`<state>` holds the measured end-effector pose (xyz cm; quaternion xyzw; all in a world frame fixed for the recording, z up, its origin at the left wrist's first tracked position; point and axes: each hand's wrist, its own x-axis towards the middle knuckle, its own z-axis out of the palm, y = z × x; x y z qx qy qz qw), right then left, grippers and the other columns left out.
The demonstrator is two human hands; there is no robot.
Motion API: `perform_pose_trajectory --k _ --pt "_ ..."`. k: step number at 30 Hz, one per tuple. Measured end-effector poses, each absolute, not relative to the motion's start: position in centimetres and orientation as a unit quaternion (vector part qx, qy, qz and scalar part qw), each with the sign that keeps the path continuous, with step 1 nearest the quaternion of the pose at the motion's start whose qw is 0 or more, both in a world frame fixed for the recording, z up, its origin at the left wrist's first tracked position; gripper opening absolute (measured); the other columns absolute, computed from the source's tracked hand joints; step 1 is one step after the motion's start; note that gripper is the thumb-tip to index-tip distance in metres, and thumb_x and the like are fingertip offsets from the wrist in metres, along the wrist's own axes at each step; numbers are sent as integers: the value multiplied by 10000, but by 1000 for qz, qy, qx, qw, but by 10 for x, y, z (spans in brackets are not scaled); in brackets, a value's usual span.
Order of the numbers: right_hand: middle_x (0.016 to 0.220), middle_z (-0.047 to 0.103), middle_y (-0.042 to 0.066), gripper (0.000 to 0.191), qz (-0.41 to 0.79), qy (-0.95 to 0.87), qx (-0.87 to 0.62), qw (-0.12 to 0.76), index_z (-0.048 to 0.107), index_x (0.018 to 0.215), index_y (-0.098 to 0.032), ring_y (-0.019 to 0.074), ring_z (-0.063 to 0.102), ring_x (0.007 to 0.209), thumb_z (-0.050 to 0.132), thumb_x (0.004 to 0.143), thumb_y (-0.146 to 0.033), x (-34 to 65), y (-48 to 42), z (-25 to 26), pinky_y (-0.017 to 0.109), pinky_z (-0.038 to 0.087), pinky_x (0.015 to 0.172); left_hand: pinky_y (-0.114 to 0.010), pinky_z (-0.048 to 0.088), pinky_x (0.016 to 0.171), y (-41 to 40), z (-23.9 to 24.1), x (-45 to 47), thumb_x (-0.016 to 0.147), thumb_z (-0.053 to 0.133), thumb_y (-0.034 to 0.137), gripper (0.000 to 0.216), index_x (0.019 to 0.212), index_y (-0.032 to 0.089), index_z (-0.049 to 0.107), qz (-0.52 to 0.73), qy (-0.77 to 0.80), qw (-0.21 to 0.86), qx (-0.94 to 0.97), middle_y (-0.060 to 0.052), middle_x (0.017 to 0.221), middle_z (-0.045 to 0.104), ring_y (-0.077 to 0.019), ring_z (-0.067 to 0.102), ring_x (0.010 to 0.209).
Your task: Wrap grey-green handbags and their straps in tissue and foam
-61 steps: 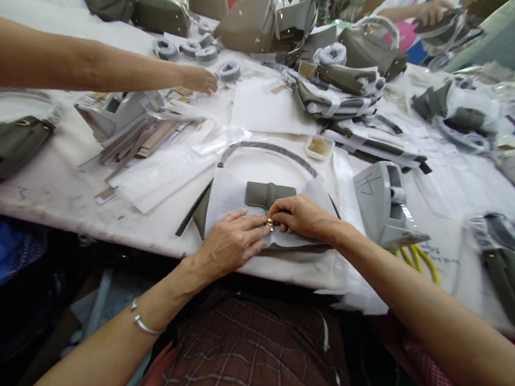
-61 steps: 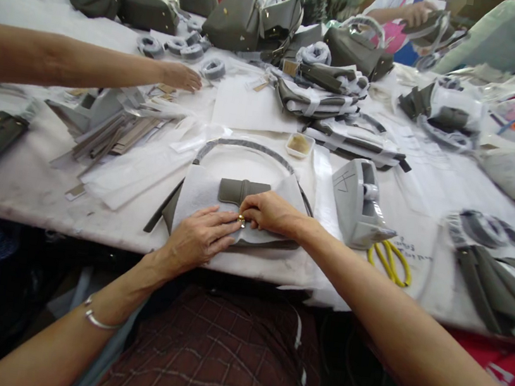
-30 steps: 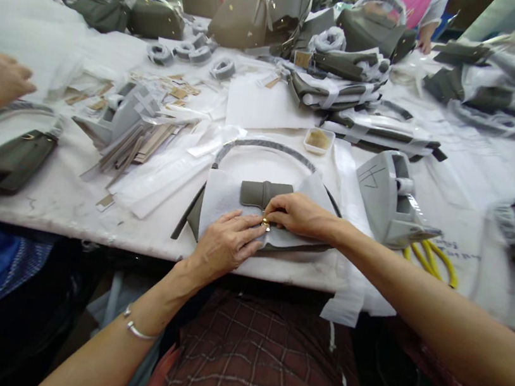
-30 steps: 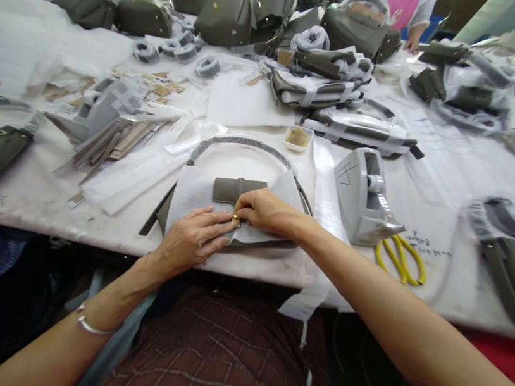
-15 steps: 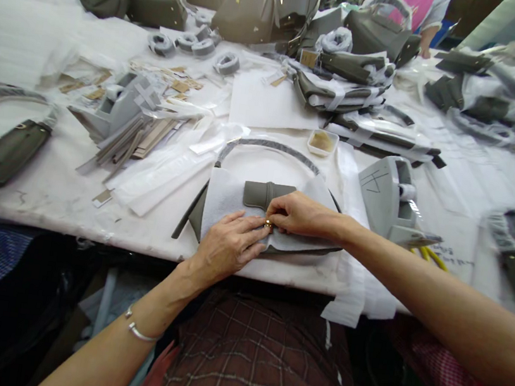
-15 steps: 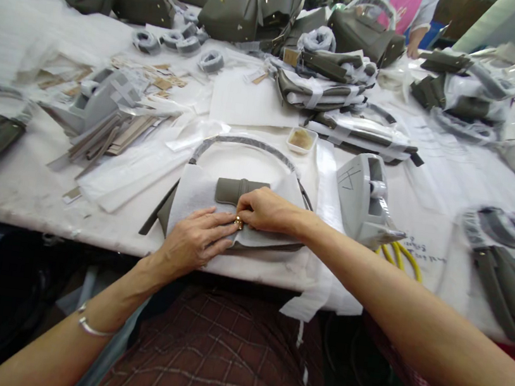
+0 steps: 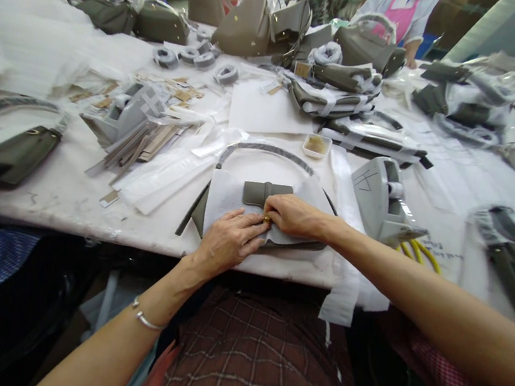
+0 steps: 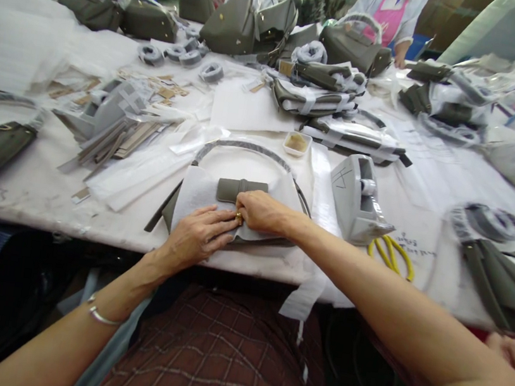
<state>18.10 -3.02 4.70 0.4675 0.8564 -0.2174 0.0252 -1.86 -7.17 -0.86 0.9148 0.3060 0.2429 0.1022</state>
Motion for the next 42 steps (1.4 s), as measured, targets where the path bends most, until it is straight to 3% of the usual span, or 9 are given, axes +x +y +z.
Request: perform_pose_trajectory --k 5,12,16,22,26,38,42 --pt "943 738 90 181 -236 836 495 -21 692 932 -150 185 649 874 519 887 -122 183 -33 42 251 428 774 -414 438 1101 -72 -10 -18 970 536 283 289 1225 215 654 256 304 97 913 -49 1260 680 -183 645 1135" --pt "651 674 -1 180 -374 761 518 -109 733 893 -151 121 593 593 570 851 -216 194 -41 47 226 448 625 -407 450 1093 -73 -11 -18 965 545 270 272 1201 208 665 277 300 84 909 -56 1236 690 -171 654 1118" --pt "637 678 -9 193 -390 762 512 -72 746 883 -167 118 599 569 576 814 -226 193 -34 54 220 453 592 -412 448 1092 -73 -11 -19 961 550 271 258 1179 218 677 275 300 82 910 -60 1241 686 -177 650 1126" --pt "577 669 -5 172 -347 800 482 79 733 786 -174 130 606 541 564 759 -153 177 -15 76 218 425 550 -410 440 1090 -73 -12 -20 957 566 279 269 1201 218 661 263 297 82 914 -55 1263 675 -186 642 1138" --pt "574 658 3 151 -339 801 471 151 701 815 -161 134 604 532 552 794 -165 171 -9 81 222 405 536 -417 434 1092 -73 -13 -19 968 551 287 273 1210 209 651 271 297 82 912 -61 1258 678 -192 631 1160" --pt "864 696 69 107 -269 850 443 97 625 876 -179 173 591 760 528 888 -222 184 -12 58 255 401 687 -433 439 1087 -74 -16 -19 978 523 292 300 1248 196 611 273 300 77 911 -71 1293 654 -204 606 1202" --pt "877 679 82 102 -236 872 421 88 605 893 -169 185 588 770 506 903 -196 185 -12 52 278 400 711 -429 430 1096 -75 -15 -20 968 532 279 306 1254 196 607 273 303 71 910 -81 1300 644 -202 604 1198"
